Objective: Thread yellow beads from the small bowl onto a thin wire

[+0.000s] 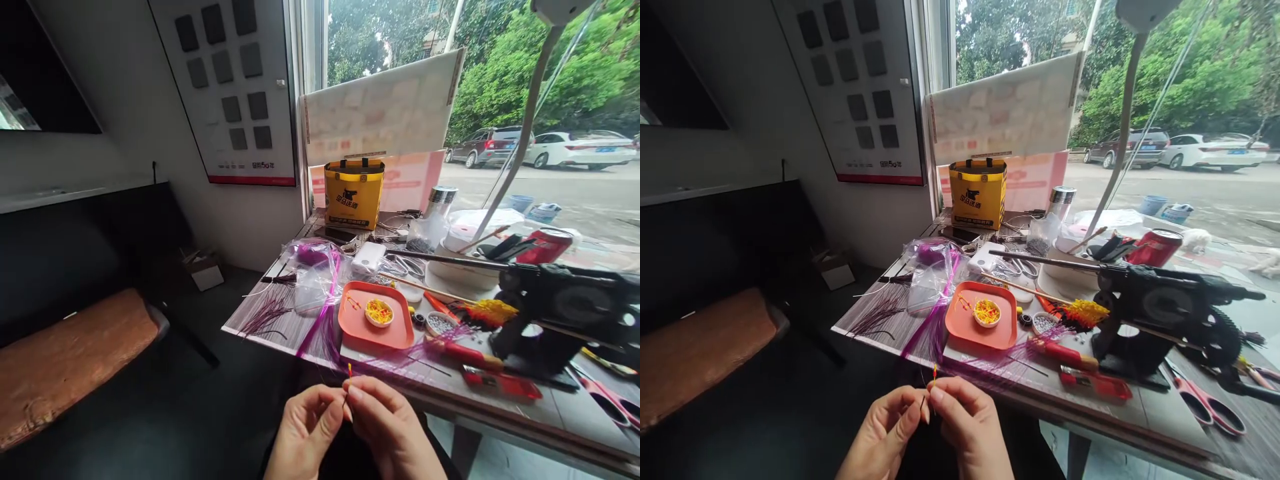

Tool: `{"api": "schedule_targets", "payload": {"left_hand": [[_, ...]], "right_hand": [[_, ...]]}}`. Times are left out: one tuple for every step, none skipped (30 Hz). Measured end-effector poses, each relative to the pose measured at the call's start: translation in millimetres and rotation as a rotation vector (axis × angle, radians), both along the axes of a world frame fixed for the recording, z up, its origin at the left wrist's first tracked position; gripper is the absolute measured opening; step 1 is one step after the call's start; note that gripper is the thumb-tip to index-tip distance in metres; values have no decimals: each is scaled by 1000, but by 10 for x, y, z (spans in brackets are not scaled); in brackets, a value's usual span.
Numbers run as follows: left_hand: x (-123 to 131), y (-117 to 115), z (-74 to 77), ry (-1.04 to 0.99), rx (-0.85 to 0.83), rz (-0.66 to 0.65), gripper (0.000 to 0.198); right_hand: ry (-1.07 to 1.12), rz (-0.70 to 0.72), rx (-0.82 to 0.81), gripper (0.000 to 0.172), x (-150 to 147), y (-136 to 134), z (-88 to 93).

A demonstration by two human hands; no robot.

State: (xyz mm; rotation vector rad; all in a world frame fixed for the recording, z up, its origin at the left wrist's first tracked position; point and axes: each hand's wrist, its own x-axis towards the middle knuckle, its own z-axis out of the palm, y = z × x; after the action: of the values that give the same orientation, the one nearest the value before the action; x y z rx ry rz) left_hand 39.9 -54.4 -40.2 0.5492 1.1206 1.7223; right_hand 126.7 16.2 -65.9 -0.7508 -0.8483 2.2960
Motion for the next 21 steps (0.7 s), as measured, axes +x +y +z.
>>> {"api": "schedule_targets", "payload": {"left_hand": [[11,-4,-6,4,-14,7,30],[17,-7,-10,6,-26,14,30],[19,-7,-12,5,-32,15,30],[18,-6,-12,-2,-30,9,30],[16,-3,-10,-15,-23,-3,30],[13,1,-10,-28,-12,-23,30],[10,4,-12,-38,3,-45,31],[7,7,-20,-42,18,-64,31],[4,8,-32,-40,30,-76,31],[1,8,-50,-32,40,-82,31],[-4,6,-72,-24,45,-85,31],[-10,4,-95,-17,47,-83,31],[-17,1,-115,-15,45,-78,31],[-26,-1,-131,-21,37,-73,30],[-35,-2,-141,-38,24,-70,29],[-43,-2,-143,-66,4,-73,29],[-49,-2,-139,-101,-21,-81,28],[-53,-1,-131,-139,-48,-92,29],[-53,0,-123,-170,-72,-108,29],[-50,2,-118,-189,-88,-123,30],[-45,4,-120,-199,-90,-130,31]], "right_hand": [[23,16,-2,28,-11,-5,-32],[48,37,-3,27,-15,-1,-52],[74,66,-6,27,-11,10,-61],[101,101,-6,27,-1,24,-62],[123,131,-1,29,13,40,-57],[131,150,12,31,29,56,-47],[123,161,39,33,45,72,-33],[101,162,80,35,59,87,-16],[68,158,132,36,71,102,3],[30,155,189,36,83,117,25],[-7,155,242,37,95,131,49],[-36,161,293,38,111,146,75],[-58,158,344,38,132,160,102],[-81,136,400,38,160,174,131],[-98,103,471,35,196,187,159],[-108,70,555,31,238,198,187],[-111,60,653,25,282,207,211],[-104,59,758,19,325,211,231],[-92,72,866,15,361,210,243],[-81,100,976,12,387,204,247],[-71,124,1089,11,399,193,239]]}}
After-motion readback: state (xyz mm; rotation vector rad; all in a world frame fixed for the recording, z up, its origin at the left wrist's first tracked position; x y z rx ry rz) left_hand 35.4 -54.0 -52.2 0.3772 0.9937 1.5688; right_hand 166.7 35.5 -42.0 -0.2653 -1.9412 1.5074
